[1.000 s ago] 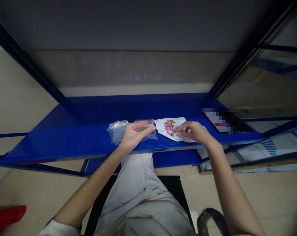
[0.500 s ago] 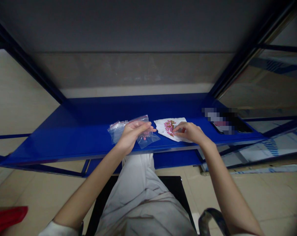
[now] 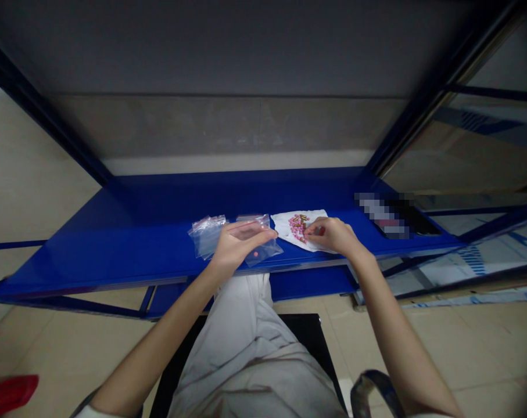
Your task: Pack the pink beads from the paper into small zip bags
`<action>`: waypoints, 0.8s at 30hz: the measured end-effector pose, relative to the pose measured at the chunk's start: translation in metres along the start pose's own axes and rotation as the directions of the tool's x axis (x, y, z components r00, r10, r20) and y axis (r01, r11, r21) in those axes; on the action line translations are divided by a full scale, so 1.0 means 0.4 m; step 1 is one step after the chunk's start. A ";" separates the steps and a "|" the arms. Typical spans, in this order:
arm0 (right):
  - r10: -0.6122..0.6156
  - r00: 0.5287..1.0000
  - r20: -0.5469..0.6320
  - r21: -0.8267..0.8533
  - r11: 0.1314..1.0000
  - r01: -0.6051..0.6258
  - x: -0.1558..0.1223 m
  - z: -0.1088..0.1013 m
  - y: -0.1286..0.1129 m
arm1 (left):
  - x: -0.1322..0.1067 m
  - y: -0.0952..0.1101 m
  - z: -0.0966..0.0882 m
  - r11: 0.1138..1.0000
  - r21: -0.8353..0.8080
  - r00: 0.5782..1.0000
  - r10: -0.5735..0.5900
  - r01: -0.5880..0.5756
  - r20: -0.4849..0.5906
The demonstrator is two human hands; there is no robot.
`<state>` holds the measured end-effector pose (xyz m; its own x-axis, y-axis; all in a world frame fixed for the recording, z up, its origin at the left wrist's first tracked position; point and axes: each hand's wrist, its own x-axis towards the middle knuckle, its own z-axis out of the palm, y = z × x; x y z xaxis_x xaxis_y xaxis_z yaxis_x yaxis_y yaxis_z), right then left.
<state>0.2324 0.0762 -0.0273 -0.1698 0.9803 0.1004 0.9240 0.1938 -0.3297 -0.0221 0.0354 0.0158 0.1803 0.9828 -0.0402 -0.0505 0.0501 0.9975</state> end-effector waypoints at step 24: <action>-0.257 0.921 -0.294 0.368 0.858 0.357 -0.090 -0.095 -0.239 | 0.012 -0.055 0.040 0.410 0.774 0.825 0.510 -0.482 0.244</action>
<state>0.1633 0.0211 0.0361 -0.2933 0.8419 0.4530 0.6062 0.5302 -0.5929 -0.0044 0.0362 -0.0052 0.3624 0.7929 0.4899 0.6526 -0.5912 0.4740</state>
